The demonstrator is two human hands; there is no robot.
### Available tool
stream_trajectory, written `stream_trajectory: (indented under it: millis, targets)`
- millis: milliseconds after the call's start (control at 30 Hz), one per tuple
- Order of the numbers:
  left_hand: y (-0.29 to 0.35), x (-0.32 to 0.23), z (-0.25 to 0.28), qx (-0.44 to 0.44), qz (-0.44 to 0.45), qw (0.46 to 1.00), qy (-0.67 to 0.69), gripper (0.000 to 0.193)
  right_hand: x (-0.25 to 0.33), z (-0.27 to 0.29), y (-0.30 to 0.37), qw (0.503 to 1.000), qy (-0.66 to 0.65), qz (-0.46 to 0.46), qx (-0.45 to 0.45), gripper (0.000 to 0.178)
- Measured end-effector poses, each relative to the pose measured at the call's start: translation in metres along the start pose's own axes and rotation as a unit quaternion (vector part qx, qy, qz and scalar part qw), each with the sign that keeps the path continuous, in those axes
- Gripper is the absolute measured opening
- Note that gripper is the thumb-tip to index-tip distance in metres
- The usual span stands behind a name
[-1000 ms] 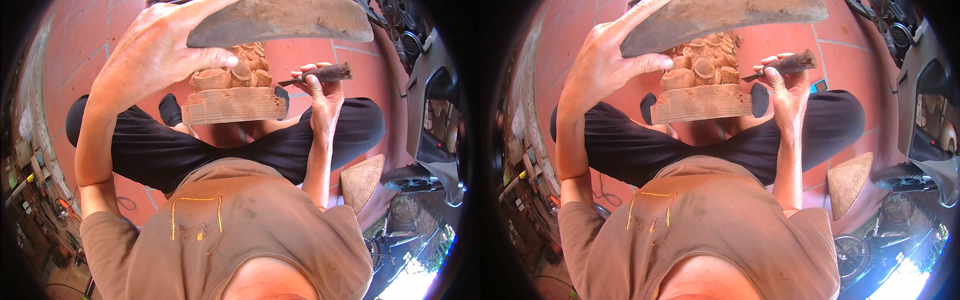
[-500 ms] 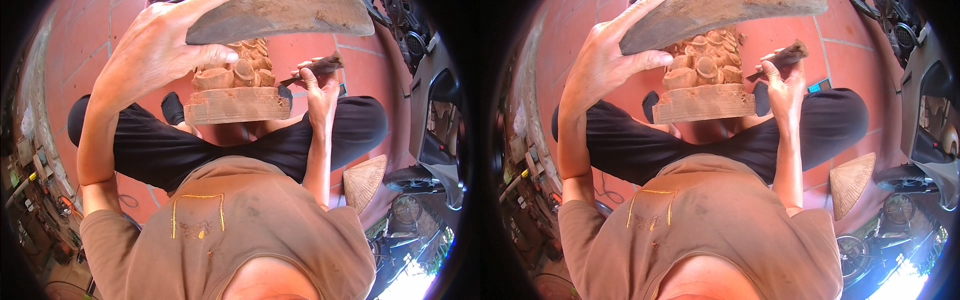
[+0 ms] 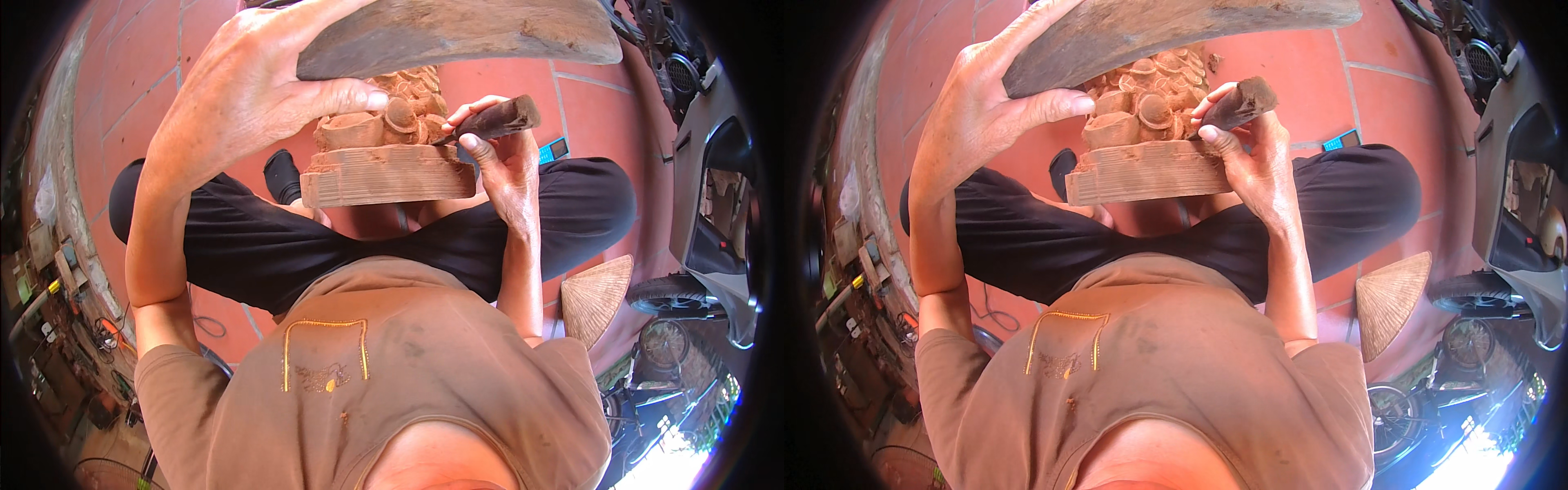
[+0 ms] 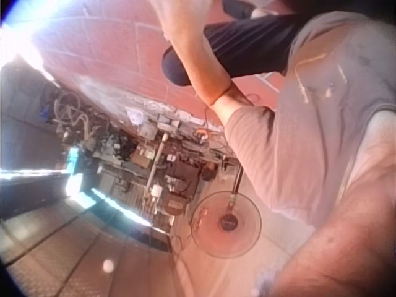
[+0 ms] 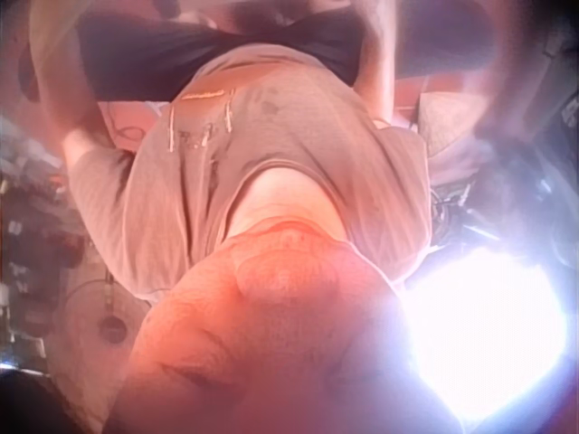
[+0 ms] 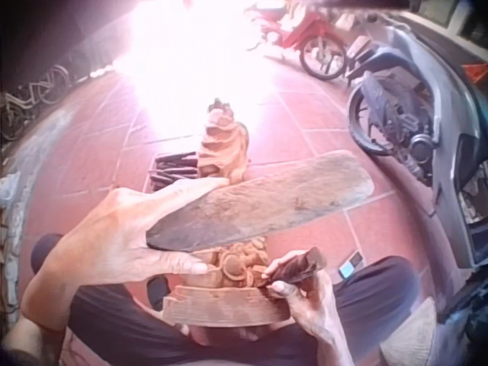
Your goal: The person sits cross-legged on the floor and carves a wooden block using a chisel and mallet. They repeatedly strike the chisel to shape the wood, occasionally adjusting their grip and the wood's orientation.
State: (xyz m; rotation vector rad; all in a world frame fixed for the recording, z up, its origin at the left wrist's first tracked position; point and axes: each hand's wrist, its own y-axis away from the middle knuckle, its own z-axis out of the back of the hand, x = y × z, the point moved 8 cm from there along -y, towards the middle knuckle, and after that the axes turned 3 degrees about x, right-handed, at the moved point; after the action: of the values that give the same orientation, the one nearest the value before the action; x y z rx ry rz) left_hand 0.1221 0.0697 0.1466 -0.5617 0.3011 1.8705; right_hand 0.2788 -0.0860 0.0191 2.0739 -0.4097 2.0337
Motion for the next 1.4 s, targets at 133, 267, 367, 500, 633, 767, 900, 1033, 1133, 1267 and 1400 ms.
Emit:
stream_trajectory:
  millis: [133,267,367,500,633,767,900,1033,1133,1267,1400]
  targets:
    - [-0.002,0.001,-0.004,0.004,0.002,0.999,0.052,0.089,0.006,-0.007,-0.001,0.998,0.068,-0.004,0.016,0.031]
    - [-0.006,-0.009,-0.001,-0.012,-0.037,0.996,0.075,0.087,0.01,-0.016,-0.001,0.991,0.125,-0.015,0.038,0.029]
    - [-0.007,-0.02,-0.001,-0.045,-0.079,0.992,0.083,0.085,0.012,-0.018,-0.001,0.988,0.15,0.006,0.037,0.027]
    - [-0.001,-0.034,-0.011,-0.054,-0.096,0.984,0.138,0.084,0.006,-0.012,0.005,0.985,0.167,0.022,0.024,0.028]
    - [0.0,-0.036,-0.023,0.004,-0.066,0.998,0.02,0.082,-0.003,-0.01,0.007,0.979,0.201,0.0,0.033,0.025]
    - [-0.005,-0.04,-0.01,-0.037,-0.093,0.994,0.052,0.071,0.011,-0.014,0.004,0.986,0.168,0.004,0.016,0.026]
    - [0.0,-0.041,-0.009,-0.108,-0.122,0.982,0.098,0.069,0.012,-0.015,0.005,0.985,0.168,0.024,0.004,0.028]
    - [0.0,-0.023,-0.037,0.03,-0.026,0.998,0.054,0.078,-0.014,0.001,0.004,0.989,0.114,-0.044,-0.08,0.03]
    - [0.0,-0.019,-0.029,0.005,-0.038,0.999,0.025,0.083,-0.011,0.004,0.0,0.992,0.083,-0.024,-0.096,0.03]
    - [-0.002,-0.013,-0.017,-0.002,-0.032,0.999,0.038,0.078,0.002,0.033,-0.007,0.956,0.199,0.094,-0.195,0.029]
    - [-0.005,-0.005,-0.011,-0.006,-0.041,0.999,0.005,0.086,0.002,0.044,-0.007,0.971,0.102,0.046,-0.211,0.027]
